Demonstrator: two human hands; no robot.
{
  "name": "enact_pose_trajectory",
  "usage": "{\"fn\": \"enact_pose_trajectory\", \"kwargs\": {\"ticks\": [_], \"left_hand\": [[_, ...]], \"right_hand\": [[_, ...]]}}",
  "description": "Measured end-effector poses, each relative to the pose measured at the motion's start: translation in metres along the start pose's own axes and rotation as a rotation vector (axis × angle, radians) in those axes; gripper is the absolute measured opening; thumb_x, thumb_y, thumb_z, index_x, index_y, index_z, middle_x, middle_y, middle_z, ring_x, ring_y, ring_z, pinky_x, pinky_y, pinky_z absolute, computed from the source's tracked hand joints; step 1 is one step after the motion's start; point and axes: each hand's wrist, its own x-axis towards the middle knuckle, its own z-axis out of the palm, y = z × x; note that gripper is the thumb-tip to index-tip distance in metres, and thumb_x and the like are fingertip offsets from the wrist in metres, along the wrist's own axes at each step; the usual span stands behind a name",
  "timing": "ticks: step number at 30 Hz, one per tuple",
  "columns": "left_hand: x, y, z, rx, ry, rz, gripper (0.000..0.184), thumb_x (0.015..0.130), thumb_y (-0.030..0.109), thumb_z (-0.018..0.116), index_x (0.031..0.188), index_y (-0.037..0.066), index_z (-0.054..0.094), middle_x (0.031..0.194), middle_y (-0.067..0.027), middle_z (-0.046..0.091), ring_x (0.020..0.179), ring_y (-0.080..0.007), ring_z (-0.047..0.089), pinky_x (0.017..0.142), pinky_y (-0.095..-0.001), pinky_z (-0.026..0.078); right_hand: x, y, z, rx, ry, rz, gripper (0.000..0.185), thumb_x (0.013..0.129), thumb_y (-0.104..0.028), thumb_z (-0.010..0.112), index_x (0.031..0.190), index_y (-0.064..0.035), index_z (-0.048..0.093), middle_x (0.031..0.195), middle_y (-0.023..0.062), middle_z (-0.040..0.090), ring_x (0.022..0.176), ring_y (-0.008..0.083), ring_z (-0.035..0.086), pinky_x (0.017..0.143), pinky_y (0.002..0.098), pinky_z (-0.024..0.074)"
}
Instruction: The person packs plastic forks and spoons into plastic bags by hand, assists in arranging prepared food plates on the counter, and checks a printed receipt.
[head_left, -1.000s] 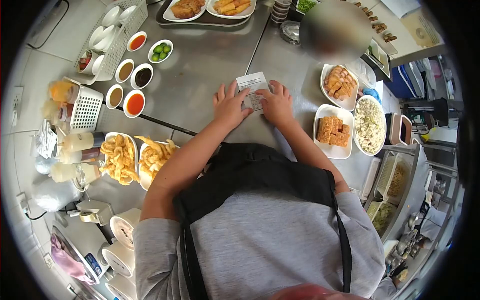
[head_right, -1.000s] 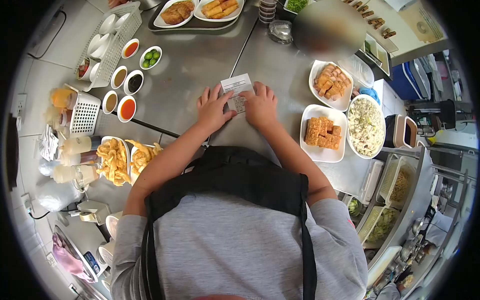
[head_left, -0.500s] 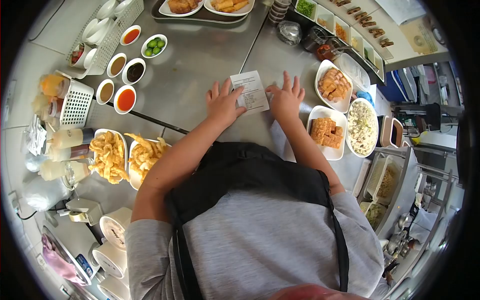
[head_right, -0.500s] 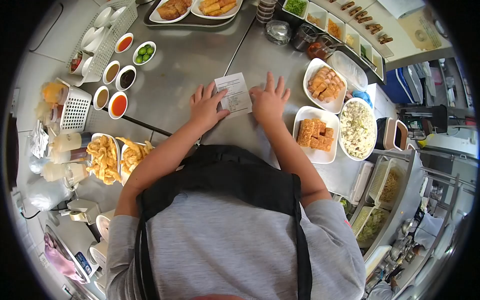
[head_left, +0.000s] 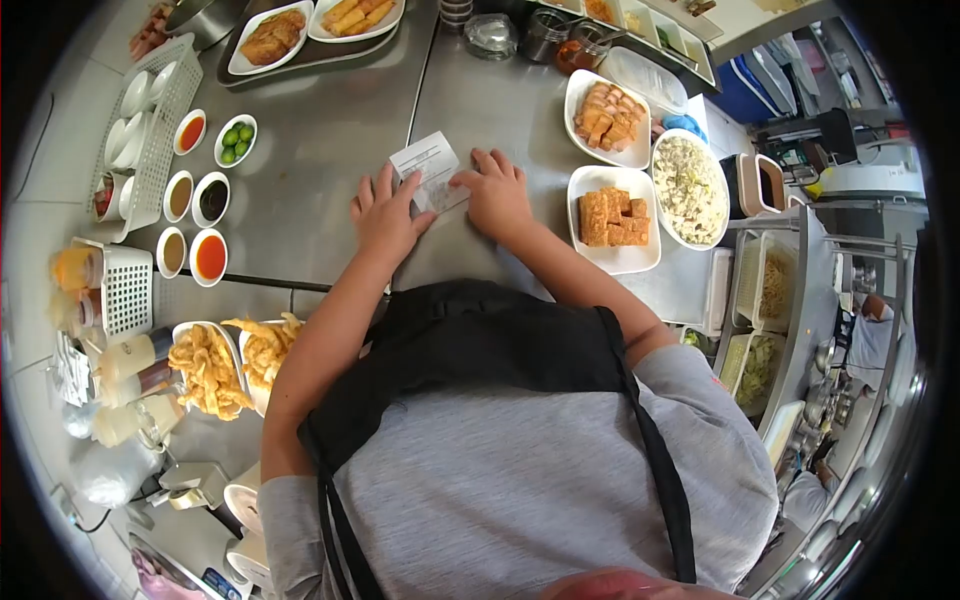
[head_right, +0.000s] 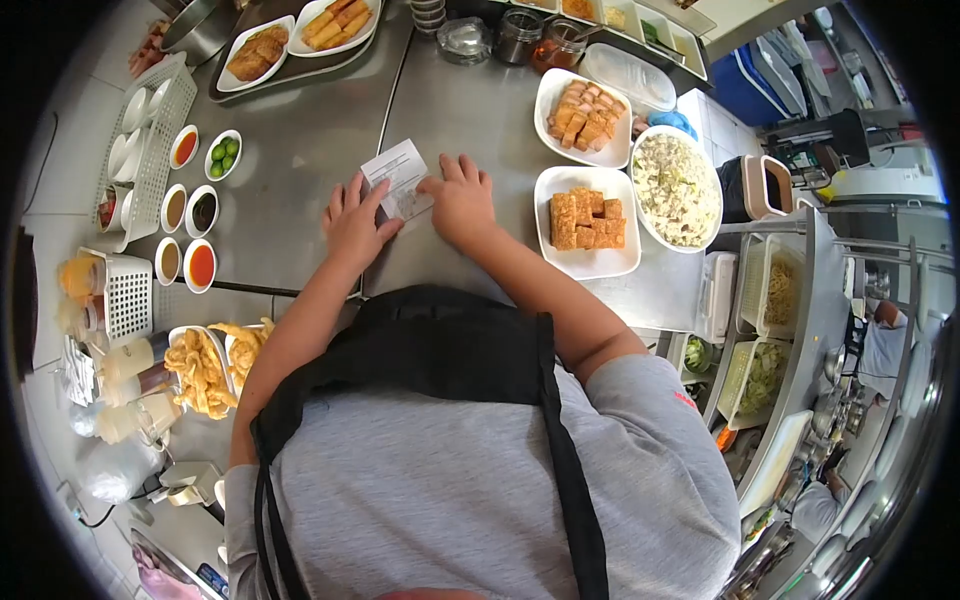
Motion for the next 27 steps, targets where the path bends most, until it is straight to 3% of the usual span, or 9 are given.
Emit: {"fn": "enact_pose_trajectory", "kwargs": {"ticks": [10,16,27], "left_hand": [[-0.006,-0.002,0.001,0.054,0.094,0.057,0.051,0.067,0.029,0.061,0.114,0.020,0.044,0.123,-0.0105,0.033,0.111,-0.0368,0.029,0.089,-0.0457,0.026],[-0.024,0.007,0.000,0.080,-0.008,0.143,0.043,0.069,0.020,0.059,0.110,0.014,0.047,0.115,-0.0111,0.038,0.107,-0.0361,0.034,0.084,-0.0446,0.035],[-0.022,0.002,0.001,0.009,-0.039,0.182,0.038,0.069,0.017,0.057,0.105,0.011,0.046,0.111,-0.0130,0.038,0.107,-0.0384,0.032,0.080,-0.0479,0.035]], "right_hand": [[0.002,0.000,0.004,-0.023,-0.010,-0.003,0.028,0.069,-0.007,0.046,0.087,-0.0228,0.060,0.118,0.0107,0.042,0.112,0.0315,0.033,0.089,0.0435,0.0262],[0.002,0.000,0.003,-0.054,0.010,-0.013,0.030,0.068,-0.004,0.045,0.085,-0.0224,0.060,0.117,0.0093,0.043,0.111,0.0307,0.035,0.086,0.0448,0.0296],[0.002,0.002,0.004,-0.050,0.022,-0.037,0.030,0.067,-0.004,0.046,0.085,-0.0230,0.061,0.116,0.0079,0.043,0.111,0.0294,0.035,0.085,0.0440,0.0308]]}}
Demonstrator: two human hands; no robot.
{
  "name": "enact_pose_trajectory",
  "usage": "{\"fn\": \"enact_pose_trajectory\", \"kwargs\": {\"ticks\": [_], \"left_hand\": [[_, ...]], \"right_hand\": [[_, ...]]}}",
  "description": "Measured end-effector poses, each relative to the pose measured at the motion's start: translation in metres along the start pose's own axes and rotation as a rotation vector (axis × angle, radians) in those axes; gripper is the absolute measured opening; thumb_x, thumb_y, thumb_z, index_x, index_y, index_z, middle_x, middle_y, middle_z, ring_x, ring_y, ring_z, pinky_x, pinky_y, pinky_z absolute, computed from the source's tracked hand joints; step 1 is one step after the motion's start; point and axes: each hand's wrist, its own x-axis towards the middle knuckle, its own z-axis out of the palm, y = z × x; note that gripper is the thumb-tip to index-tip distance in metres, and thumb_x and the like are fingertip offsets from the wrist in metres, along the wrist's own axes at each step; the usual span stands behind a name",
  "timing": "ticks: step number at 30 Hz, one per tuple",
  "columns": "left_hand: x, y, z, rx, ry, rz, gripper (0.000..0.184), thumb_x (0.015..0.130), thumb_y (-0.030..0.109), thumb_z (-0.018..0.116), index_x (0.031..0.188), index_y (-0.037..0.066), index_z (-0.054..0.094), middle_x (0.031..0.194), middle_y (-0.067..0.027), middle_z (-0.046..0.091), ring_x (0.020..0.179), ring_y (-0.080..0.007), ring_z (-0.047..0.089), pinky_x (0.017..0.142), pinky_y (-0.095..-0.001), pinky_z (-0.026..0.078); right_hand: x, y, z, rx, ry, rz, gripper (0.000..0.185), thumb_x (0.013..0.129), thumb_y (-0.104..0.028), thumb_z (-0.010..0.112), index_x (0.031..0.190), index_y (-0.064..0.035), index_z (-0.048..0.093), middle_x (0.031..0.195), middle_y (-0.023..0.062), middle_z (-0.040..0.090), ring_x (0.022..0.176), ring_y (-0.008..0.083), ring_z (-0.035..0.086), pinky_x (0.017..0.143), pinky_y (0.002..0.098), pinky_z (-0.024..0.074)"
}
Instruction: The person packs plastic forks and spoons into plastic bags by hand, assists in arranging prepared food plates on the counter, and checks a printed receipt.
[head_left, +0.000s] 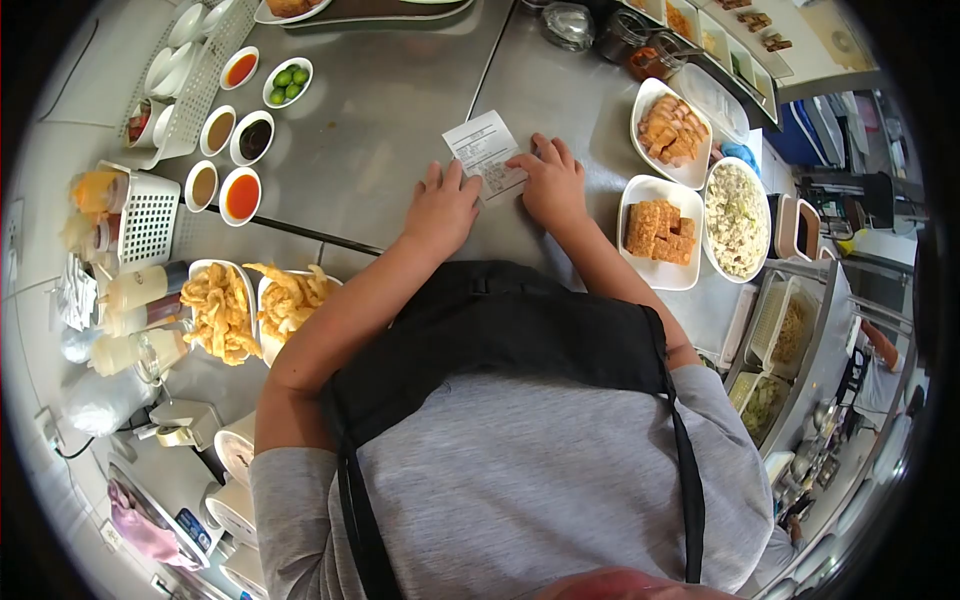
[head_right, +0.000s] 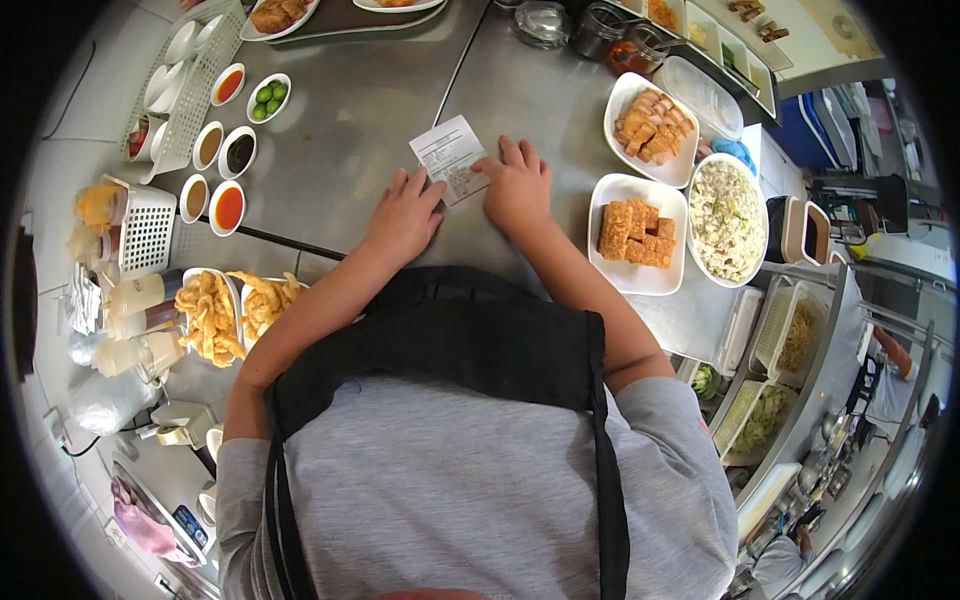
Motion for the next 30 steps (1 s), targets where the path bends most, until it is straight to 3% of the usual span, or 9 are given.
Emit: {"fn": "enact_pose_trajectory", "kwargs": {"ticks": [4,7,10,12,16,19,22,30], "left_hand": [[-0.002,-0.005,-0.002,-0.018,-0.057,0.027,0.041,0.071,0.017,0.056,0.109,0.012,0.044,0.117,-0.0148,0.035,0.110,-0.0397,0.030,0.084,-0.0489,0.033],[-0.003,-0.005,-0.007,-0.012,-0.111,0.005,0.045,0.070,0.015,0.058,0.112,0.012,0.043,0.124,-0.0156,0.031,0.112,-0.0383,0.031,0.090,-0.0420,0.032],[-0.003,-0.005,-0.009,-0.014,-0.124,-0.001,0.046,0.070,0.014,0.057,0.114,0.012,0.043,0.123,-0.0165,0.031,0.112,-0.0389,0.032,0.091,-0.0409,0.031],[-0.002,-0.004,-0.010,-0.016,-0.136,0.000,0.047,0.070,0.014,0.057,0.114,0.012,0.043,0.124,-0.0170,0.031,0.112,-0.0391,0.032,0.091,-0.0407,0.031],[-0.001,-0.004,-0.015,-0.029,-0.159,-0.002,0.046,0.070,0.014,0.057,0.114,0.012,0.042,0.123,-0.0172,0.032,0.112,-0.0391,0.032,0.092,-0.0404,0.031],[0.000,-0.006,-0.010,-0.031,-0.153,0.015,0.044,0.072,0.017,0.055,0.113,0.013,0.041,0.122,-0.0158,0.031,0.113,-0.0399,0.030,0.086,-0.0464,0.033],[0.002,-0.003,-0.015,-0.012,-0.195,-0.020,0.046,0.071,0.016,0.056,0.114,0.013,0.042,0.124,-0.0170,0.031,0.112,-0.0391,0.031,0.092,-0.0389,0.032],[0.005,-0.002,-0.021,-0.017,-0.239,-0.032,0.043,0.072,0.017,0.054,0.113,0.012,0.043,0.123,-0.0168,0.031,0.113,-0.0400,0.030,0.086,-0.0420,0.036]], "right_hand": [[0.000,-0.002,-0.001,-0.006,-0.008,0.014,0.029,0.068,-0.005,0.046,0.086,-0.0228,0.061,0.116,0.0075,0.043,0.111,0.0289,0.035,0.085,0.0438,0.0305],[0.000,-0.002,-0.002,-0.013,-0.011,0.013,0.029,0.069,-0.005,0.046,0.086,-0.0230,0.061,0.116,0.0076,0.043,0.111,0.0286,0.035,0.086,0.0438,0.0302],[0.000,-0.001,-0.002,0.003,-0.018,0.013,0.029,0.069,-0.006,0.046,0.086,-0.0233,0.061,0.117,0.0085,0.043,0.112,0.0294,0.034,0.087,0.0440,0.0285],[0.000,0.001,0.001,0.031,-0.021,0.016,0.029,0.067,-0.007,0.047,0.086,-0.0237,0.061,0.118,0.0101,0.042,0.112,0.0310,0.033,0.090,0.0442,0.0257],[0.000,-0.002,-0.003,-0.005,-0.020,0.016,0.029,0.069,-0.005,0.046,0.086,-0.0234,0.061,0.118,0.0078,0.043,0.112,0.0284,0.034,0.087,0.0447,0.0290],[0.000,-0.002,-0.003,-0.008,-0.023,0.017,0.029,0.069,-0.005,0.046,0.086,-0.0235,0.061,0.118,0.0077,0.043,0.112,0.0283,0.034,0.086,0.0447,0.0296],[0.000,0.000,-0.001,0.008,-0.025,0.018,0.029,0.068,-0.005,0.047,0.085,-0.0236,0.061,0.117,0.0083,0.043,0.112,0.0289,0.034,0.087,0.0441,0.0290],[0.003,-0.002,-0.004,-0.004,-0.054,0.022,0.029,0.068,-0.004,0.047,0.085,-0.0234,0.061,0.116,0.0068,0.043,0.111,0.0273,0.035,0.086,0.0438,0.0305]]}}
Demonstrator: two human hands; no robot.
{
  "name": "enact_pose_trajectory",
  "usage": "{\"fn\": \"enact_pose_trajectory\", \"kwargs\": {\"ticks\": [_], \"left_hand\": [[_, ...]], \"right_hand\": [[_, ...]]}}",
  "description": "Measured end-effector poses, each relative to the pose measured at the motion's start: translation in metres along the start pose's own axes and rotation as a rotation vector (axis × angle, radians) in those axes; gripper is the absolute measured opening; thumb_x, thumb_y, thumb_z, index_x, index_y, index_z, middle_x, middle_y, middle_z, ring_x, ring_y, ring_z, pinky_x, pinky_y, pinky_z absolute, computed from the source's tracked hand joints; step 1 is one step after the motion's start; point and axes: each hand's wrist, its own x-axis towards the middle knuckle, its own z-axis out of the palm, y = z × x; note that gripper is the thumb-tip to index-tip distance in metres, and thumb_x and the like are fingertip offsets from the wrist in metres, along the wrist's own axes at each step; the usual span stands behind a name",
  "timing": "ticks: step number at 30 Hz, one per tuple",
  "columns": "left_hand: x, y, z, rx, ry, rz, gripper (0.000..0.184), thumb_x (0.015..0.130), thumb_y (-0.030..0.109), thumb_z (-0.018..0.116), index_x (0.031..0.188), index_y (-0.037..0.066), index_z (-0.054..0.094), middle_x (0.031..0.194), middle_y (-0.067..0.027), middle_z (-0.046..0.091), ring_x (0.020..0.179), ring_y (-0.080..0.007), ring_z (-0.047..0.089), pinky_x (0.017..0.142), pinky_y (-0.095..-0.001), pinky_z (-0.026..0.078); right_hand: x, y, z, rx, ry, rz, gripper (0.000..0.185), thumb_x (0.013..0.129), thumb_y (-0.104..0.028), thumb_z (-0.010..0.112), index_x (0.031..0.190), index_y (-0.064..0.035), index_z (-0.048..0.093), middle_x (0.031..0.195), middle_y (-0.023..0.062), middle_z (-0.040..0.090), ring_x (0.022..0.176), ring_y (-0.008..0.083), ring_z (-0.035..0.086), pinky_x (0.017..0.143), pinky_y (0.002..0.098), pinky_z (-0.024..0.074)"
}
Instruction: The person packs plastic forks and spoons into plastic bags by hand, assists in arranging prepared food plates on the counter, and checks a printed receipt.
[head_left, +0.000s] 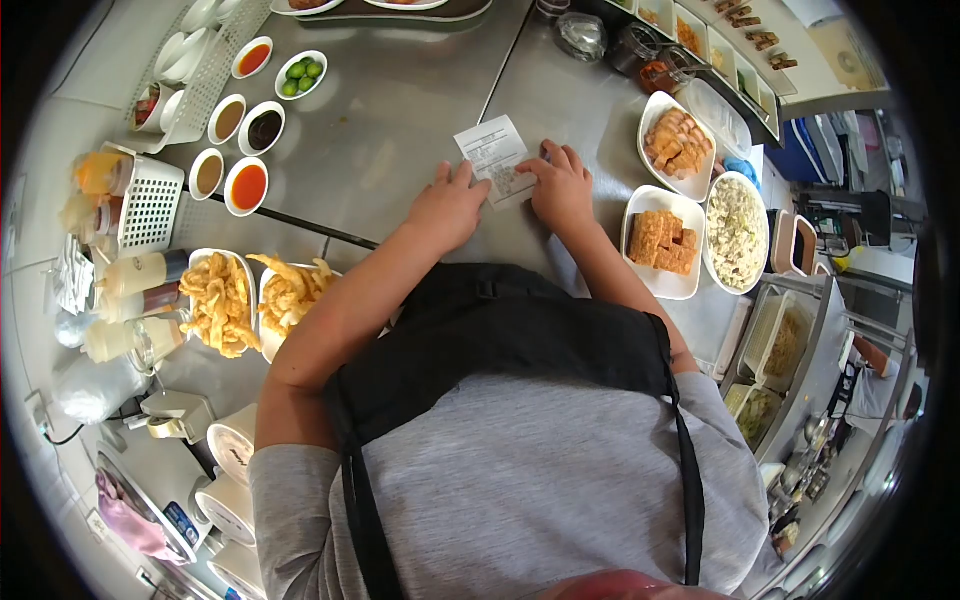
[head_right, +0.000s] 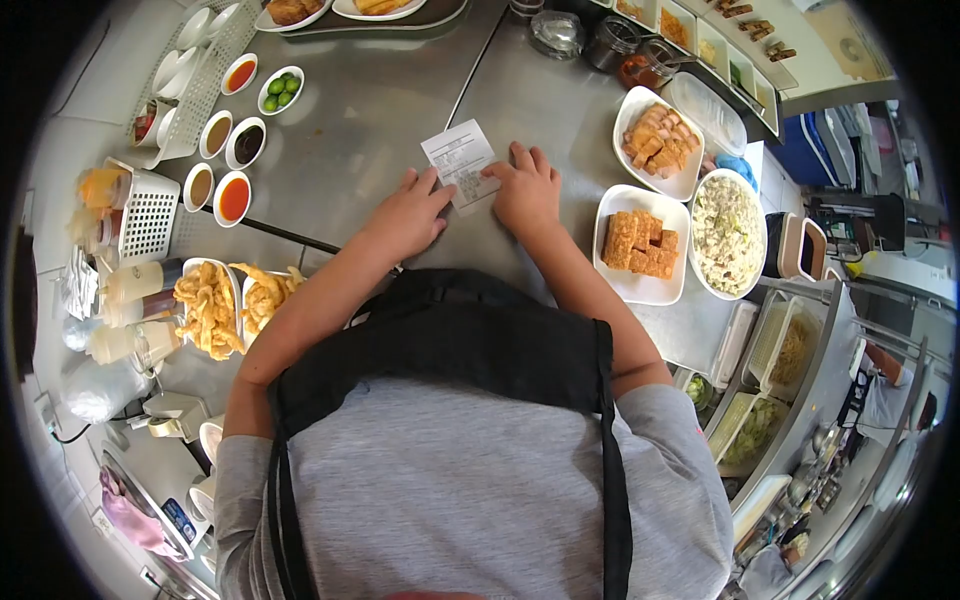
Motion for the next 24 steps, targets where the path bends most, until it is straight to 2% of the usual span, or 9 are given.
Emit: {"fn": "enact_pose_trajectory", "kwargs": {"ticks": [3,6,12,24], "left_hand": [[0.001,-0.003,0.005,0.004,0.022,0.012,0.042,0.072,0.016,0.054,0.113,0.012,0.044,0.122,-0.0169,0.031,0.112,-0.0403,0.030,0.084,-0.0430,0.038],[0.001,-0.002,0.003,0.000,0.017,0.010,0.043,0.072,0.016,0.054,0.113,0.012,0.043,0.121,-0.0168,0.032,0.112,-0.0401,0.030,0.084,-0.0428,0.038],[0.000,0.003,-0.003,0.016,-0.035,-0.032,0.045,0.071,0.017,0.056,0.114,0.013,0.042,0.125,-0.0166,0.030,0.112,-0.0398,0.031,0.089,-0.0418,0.035],[0.000,0.003,0.000,0.007,-0.030,-0.036,0.047,0.070,0.016,0.057,0.114,0.014,0.042,0.125,-0.0152,0.030,0.112,-0.0393,0.032,0.086,-0.0420,0.038]], "right_hand": [[0.001,-0.001,-0.002,0.002,-0.014,-0.002,0.028,0.068,-0.005,0.048,0.086,-0.0231,0.061,0.116,0.0074,0.043,0.111,0.0277,0.034,0.086,0.0437,0.0305],[0.002,-0.001,-0.001,0.054,-0.043,0.036,0.026,0.068,-0.009,0.047,0.084,-0.0229,0.062,0.119,0.0108,0.041,0.113,0.0322,0.031,0.090,0.0443,0.0254],[0.002,-0.010,0.003,-0.021,-0.016,0.005,0.029,0.068,-0.005,0.047,0.086,-0.0239,0.061,0.120,0.0111,0.038,0.113,0.0361,0.030,0.089,0.0488,0.0234],[0.005,-0.004,0.006,0.078,-0.056,-0.008,0.025,0.068,-0.009,0.047,0.083,-0.0234,0.062,0.120,0.0111,0.037,0.114,0.0347,0.027,0.089,0.0507,0.0220]]}}
